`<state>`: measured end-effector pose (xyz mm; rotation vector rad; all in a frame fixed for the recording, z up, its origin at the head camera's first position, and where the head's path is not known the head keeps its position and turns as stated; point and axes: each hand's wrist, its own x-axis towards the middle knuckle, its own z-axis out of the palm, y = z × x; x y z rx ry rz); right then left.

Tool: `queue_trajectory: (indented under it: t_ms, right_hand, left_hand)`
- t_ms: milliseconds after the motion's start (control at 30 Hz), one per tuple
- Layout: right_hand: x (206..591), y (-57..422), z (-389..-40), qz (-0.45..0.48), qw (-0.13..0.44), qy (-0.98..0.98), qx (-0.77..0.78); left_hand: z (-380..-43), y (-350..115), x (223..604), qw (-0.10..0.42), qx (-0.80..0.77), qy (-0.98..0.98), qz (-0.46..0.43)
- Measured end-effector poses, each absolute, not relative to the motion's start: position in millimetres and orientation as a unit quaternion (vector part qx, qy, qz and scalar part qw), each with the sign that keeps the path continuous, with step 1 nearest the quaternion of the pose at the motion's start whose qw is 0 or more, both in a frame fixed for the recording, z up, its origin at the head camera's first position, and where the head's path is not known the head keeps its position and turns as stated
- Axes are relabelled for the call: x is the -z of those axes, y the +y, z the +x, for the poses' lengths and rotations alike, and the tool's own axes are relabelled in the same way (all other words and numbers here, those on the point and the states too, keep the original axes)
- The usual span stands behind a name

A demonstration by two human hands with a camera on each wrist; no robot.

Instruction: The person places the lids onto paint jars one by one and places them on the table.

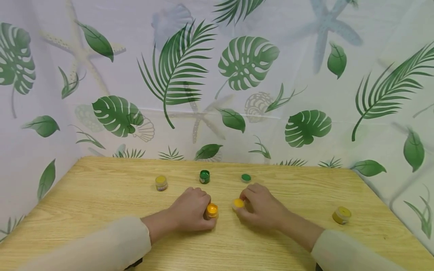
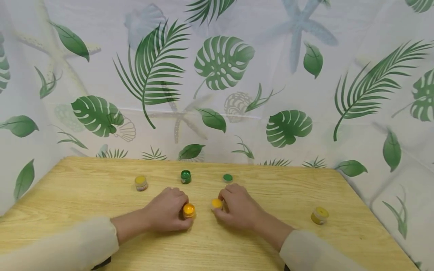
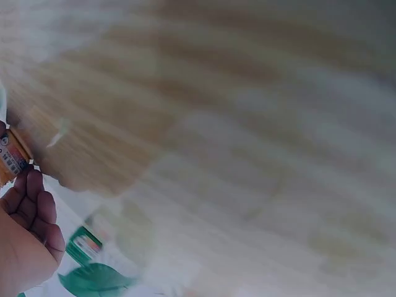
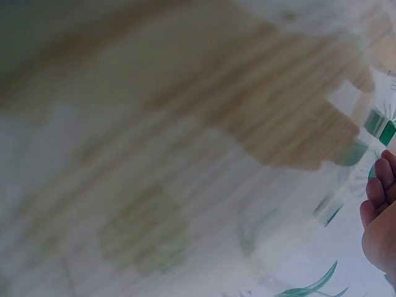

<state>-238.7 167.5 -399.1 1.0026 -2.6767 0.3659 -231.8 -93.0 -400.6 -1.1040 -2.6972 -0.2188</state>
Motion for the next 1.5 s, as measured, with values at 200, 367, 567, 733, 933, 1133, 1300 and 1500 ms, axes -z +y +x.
queue_trajectory:
  t_ms: [200, 367, 567, 733, 933, 1133, 1300, 1500]
  right_hand:
    - [400, 164, -241, 0.387, 0.193, -0.893, -0.121]
    - [401, 161, -241, 0.411, 0.226, -0.874, -0.123]
    - [401, 158, -242, 0.410, 0.219, -0.874, -0.141]
    - [402, 155, -243, 0.423, 0.217, -0.867, -0.150]
    - [403, 147, -246, 0.452, 0.244, -0.845, -0.148]
    - [403, 138, -248, 0.458, 0.261, -0.839, -0.134]
    - [404, 135, -250, 0.466, 0.267, -0.834, -0.127]
    - [405, 133, -252, 0.476, 0.271, -0.829, -0.114]
  left_hand:
    - [-235, -77, 403, 0.116, 0.052, -0.915, -0.384]
    - [-237, -76, 405, 0.125, 0.056, -0.912, -0.386]
    - [-239, -76, 406, 0.131, 0.063, -0.907, -0.395]
    - [-239, -75, 406, 0.139, 0.060, -0.906, -0.396]
    - [-238, -74, 407, 0.151, 0.061, -0.901, -0.403]
    - [-238, -73, 408, 0.161, 0.062, -0.900, -0.401]
    - [-239, -73, 409, 0.160, 0.066, -0.900, -0.400]
    - [-239, -74, 409, 0.158, 0.073, -0.900, -0.400]
